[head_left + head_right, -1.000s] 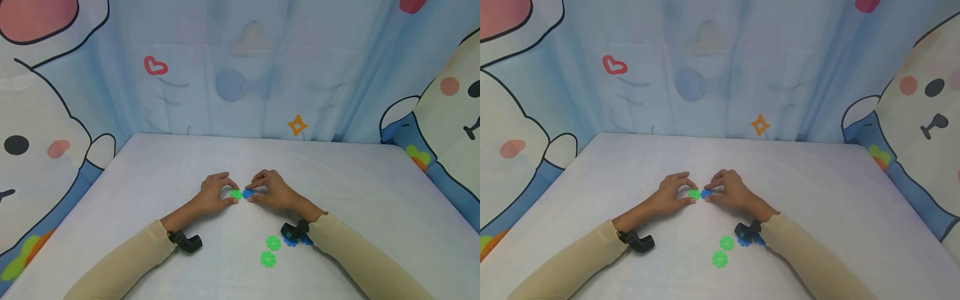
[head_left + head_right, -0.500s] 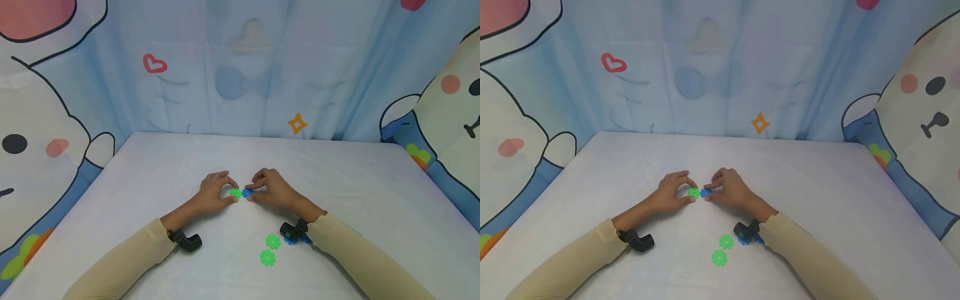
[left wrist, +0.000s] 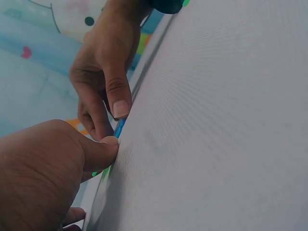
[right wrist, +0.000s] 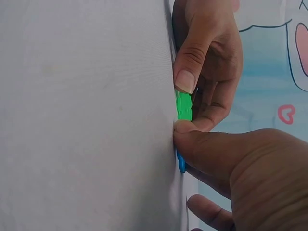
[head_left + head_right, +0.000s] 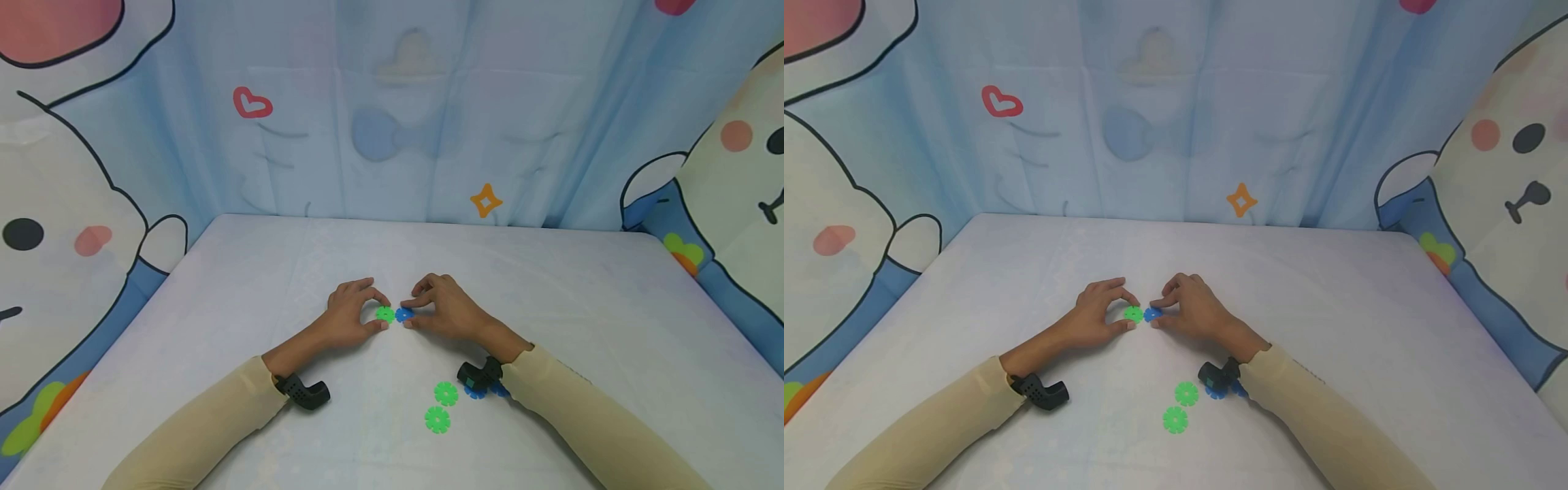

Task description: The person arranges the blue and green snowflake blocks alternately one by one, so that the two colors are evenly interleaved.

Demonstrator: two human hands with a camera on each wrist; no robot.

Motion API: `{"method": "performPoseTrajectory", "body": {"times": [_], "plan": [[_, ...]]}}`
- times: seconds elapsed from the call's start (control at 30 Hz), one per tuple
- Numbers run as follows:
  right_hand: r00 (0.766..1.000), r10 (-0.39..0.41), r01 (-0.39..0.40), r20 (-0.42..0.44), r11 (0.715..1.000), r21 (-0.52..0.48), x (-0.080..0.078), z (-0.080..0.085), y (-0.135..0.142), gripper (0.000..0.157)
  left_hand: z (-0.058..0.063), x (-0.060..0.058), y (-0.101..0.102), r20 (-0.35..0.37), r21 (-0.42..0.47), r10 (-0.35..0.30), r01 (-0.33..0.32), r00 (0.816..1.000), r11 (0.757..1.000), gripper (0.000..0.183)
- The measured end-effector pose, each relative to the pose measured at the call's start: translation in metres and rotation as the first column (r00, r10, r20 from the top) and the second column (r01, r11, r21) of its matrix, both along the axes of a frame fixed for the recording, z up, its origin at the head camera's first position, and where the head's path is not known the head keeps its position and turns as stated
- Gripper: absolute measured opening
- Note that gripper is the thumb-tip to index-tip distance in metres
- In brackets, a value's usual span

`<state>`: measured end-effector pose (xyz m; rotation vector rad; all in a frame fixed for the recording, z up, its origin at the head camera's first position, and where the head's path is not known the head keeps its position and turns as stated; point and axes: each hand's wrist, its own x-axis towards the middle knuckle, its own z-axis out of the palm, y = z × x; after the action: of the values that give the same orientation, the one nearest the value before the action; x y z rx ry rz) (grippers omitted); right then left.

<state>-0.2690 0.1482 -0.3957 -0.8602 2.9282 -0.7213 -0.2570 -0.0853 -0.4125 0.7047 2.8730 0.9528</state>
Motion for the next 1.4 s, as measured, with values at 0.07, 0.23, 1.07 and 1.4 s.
{"method": "performPoseTrajectory", "body": {"times": [0.07,0.23,1.07,1.4], "plan": [[1.0,-0.002,0.002,0.007,1.0,-0.003,-0.0002,0.0001,-0.0004,0.038,-0.0001,0.0002,-0.0001,-0.002,0.003,0.0,0.0,1.0,1.0,0.027],[1.0,0.004,-0.004,0.004,1.0,-0.021,-0.0013,0.0019,-0.0003,0.034,-0.0005,-0.0004,-0.0009,0.008,0.001,-0.004,0.004,1.0,1.0,0.027],[0.998,-0.005,0.007,0.055,0.999,-0.036,-0.0027,0.0015,0.0008,0.027,-0.0026,-0.001,-0.0021,-0.008,0.022,-0.016,0.016,1.0,1.0,0.025],[0.997,0.006,-0.002,0.083,0.999,-0.042,-0.0045,0.0062,0.0037,0.028,0.001,-0.0029,-0.0022,0.028,0.009,-0.009,0.009,1.0,1.0,0.033]]}}
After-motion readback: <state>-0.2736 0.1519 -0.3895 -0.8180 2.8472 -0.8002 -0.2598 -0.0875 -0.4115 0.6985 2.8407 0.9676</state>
